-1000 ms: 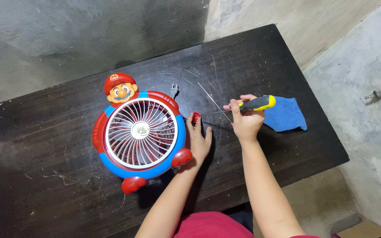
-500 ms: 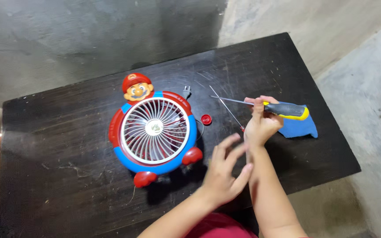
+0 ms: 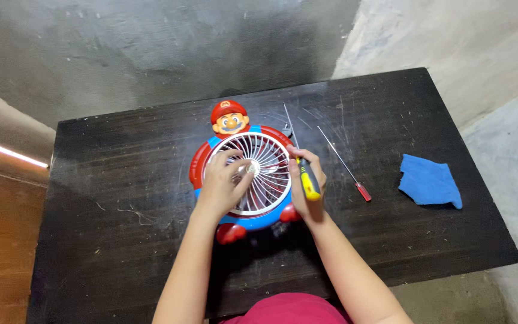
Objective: The person disassembles a Mario-themed electric fan on a dark wooden table. They remove the front grille, unscrew the central cap, and detach the fan blades using a screwdriver. The person then flips the fan over and continues to remove screws from the rear housing.
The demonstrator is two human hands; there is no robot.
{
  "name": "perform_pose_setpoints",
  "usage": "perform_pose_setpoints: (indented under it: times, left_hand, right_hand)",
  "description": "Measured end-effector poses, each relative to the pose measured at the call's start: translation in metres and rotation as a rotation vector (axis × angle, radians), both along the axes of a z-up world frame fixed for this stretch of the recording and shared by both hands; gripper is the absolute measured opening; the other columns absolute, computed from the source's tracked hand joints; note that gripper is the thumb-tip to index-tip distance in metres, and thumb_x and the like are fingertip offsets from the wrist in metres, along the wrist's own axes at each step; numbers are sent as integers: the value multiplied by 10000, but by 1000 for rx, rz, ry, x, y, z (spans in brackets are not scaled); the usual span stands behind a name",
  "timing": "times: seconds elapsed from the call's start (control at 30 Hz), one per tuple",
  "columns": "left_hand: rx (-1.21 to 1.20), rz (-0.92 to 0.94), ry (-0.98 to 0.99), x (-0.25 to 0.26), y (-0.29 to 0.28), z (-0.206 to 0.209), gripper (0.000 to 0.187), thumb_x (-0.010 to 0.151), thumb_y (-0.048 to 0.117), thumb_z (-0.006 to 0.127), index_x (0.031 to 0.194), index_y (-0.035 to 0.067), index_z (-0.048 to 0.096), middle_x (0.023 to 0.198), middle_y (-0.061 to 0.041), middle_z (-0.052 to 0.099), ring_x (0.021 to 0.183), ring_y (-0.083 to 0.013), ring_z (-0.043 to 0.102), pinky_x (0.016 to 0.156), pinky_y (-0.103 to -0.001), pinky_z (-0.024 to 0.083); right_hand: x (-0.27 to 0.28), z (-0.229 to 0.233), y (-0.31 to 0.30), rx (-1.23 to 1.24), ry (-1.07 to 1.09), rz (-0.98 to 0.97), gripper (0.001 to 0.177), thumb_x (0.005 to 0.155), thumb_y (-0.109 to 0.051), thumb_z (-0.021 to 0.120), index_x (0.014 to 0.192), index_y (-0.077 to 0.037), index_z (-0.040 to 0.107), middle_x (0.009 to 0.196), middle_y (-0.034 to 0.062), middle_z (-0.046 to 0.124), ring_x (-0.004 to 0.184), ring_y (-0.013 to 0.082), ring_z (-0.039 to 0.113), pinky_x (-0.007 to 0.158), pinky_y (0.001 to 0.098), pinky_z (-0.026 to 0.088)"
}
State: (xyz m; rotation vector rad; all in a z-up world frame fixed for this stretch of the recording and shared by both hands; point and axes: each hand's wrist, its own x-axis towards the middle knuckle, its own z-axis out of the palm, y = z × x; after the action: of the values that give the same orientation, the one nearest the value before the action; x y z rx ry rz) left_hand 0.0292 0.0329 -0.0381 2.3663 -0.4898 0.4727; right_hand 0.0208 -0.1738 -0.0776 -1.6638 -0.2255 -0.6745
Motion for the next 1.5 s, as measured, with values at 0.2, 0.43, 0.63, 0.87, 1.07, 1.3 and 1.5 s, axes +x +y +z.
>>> perform_pose_setpoints:
  times: [0.2, 0.43, 0.63, 0.87, 1.07, 1.3, 1.5]
  left_hand:
    - [-23, 37, -71, 4, 0, -12, 186, 848, 220, 773, 1000, 116, 792, 1197, -94, 681, 1188, -325, 605, 1036, -481, 406]
    - [-188, 125, -127, 2, 11, -1, 187, 903, 194, 740, 1039, 66, 737, 1077, -90, 740, 1100, -290, 670, 1031, -447, 426]
    - [-245, 99, -107, -16, -2, 14, 188, 843, 163, 812, 988, 82, 725, 1003, -78, 758, 1001, -262, 705, 941, -398, 491]
    - [-310, -31, -144, -44, -79, 23, 220, 852, 116, 794, 1053, 81, 711, 1052, -90, 736, 996, -301, 711, 898, -412, 542]
    - [-247, -166, -114, -56, -161, 9, 264, 948, 37, 673, 1208, 29, 629, 1082, -134, 710, 980, -329, 704, 866, -423, 555]
    - [-199, -195, 90, -53, -223, -56, 290, 952, 76, 613, 1237, 26, 626, 1026, -189, 692, 911, -381, 699, 769, -472, 555]
    - [-163, -154, 144, -41, -227, -122, 269, 955, 136, 646, 1207, 42, 626, 1022, -177, 683, 944, -381, 687, 819, -485, 544]
  right_hand:
    - [0, 17, 7, -108, -21, 32, 213, 1039, -61, 625, 1245, -6, 615, 1187, 158, 755, 1085, 227, 755, 945, 319, 584]
    - [3, 29, 7, -175, -110, 26, 208, 1019, -12, 646, 1221, 6, 603, 1188, 170, 745, 1093, 243, 754, 961, 332, 587]
    - [-1, 34, 12, -44, -79, 210, 269, 944, 56, 702, 1188, 8, 598, 1233, 201, 698, 1121, 258, 746, 941, 338, 628]
    - [-18, 26, -25, -52, -183, 159, 283, 943, 56, 733, 1184, -21, 606, 1202, 192, 710, 1080, 231, 734, 953, 325, 610]
    - [-39, 3, -98, 103, 29, -10, 269, 957, 41, 711, 1196, -9, 597, 1236, 187, 698, 1026, 173, 728, 894, 281, 600]
    - [-49, -37, -155, -116, 107, -105, 275, 929, 43, 729, 1187, -22, 660, 1185, 133, 734, 974, 143, 716, 866, 273, 589]
    - [-48, -62, -152, -360, 70, -136, 347, 895, -24, 749, 1226, -37, 650, 1222, 159, 706, 1112, 281, 711, 962, 364, 570]
